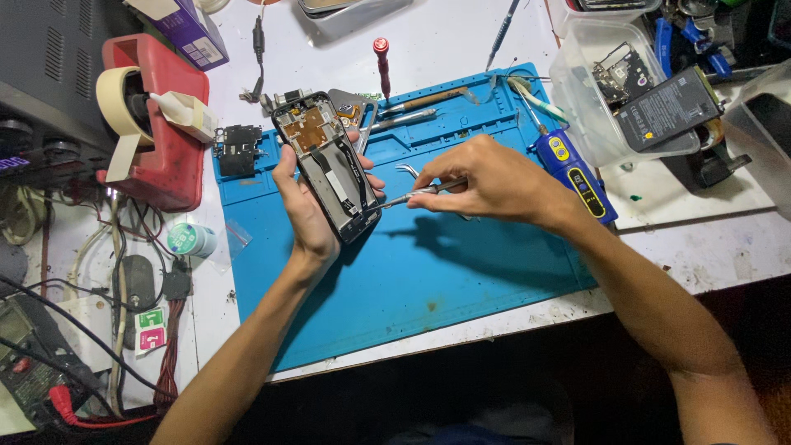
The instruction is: The person disassembles a smartphone on a blue work mat. They use a screwdriver to remove screws, then tweezers to detach ribbon cables and lift the motherboard and battery out of the chassis.
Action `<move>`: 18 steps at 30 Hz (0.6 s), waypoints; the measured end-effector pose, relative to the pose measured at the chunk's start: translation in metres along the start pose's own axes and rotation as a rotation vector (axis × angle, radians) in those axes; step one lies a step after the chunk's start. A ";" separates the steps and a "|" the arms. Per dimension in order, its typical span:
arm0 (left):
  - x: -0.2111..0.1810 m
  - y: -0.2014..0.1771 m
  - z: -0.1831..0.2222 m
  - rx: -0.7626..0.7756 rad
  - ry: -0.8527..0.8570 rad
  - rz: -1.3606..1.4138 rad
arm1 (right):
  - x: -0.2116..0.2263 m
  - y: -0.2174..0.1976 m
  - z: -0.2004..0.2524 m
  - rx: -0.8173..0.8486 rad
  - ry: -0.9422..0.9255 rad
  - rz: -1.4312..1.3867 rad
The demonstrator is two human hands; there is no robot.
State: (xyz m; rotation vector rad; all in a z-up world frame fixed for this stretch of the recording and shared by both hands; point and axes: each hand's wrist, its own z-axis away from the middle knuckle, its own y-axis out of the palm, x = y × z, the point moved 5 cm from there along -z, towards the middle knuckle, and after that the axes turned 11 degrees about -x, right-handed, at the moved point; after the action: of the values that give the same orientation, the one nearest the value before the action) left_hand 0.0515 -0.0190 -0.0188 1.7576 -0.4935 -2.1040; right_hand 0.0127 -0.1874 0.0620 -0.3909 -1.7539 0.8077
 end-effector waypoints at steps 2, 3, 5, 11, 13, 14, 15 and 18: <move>0.001 -0.001 0.000 -0.004 0.006 0.005 | -0.002 0.007 0.001 -0.003 -0.008 -0.004; 0.001 -0.001 0.000 -0.005 0.012 0.012 | -0.003 0.010 0.002 -0.007 -0.017 -0.006; 0.002 -0.002 0.000 -0.005 0.021 0.013 | -0.004 0.013 0.002 -0.004 -0.024 0.005; 0.002 -0.003 0.000 -0.008 0.045 0.000 | -0.005 0.015 0.002 -0.005 0.002 0.031; 0.003 -0.003 -0.001 -0.012 0.036 0.011 | -0.006 0.016 0.002 -0.002 0.013 0.025; 0.003 -0.004 -0.001 -0.013 0.039 0.008 | -0.007 0.016 0.002 -0.003 0.006 0.042; 0.003 -0.004 -0.001 -0.014 0.042 0.004 | -0.008 0.017 0.003 -0.003 -0.001 0.060; 0.001 -0.002 0.002 -0.012 0.052 -0.006 | -0.006 0.018 0.003 -0.007 0.008 0.063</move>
State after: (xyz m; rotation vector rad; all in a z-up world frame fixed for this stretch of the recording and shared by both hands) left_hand 0.0494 -0.0173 -0.0206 1.8045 -0.4614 -2.0555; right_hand 0.0099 -0.1798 0.0449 -0.4554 -1.7447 0.8444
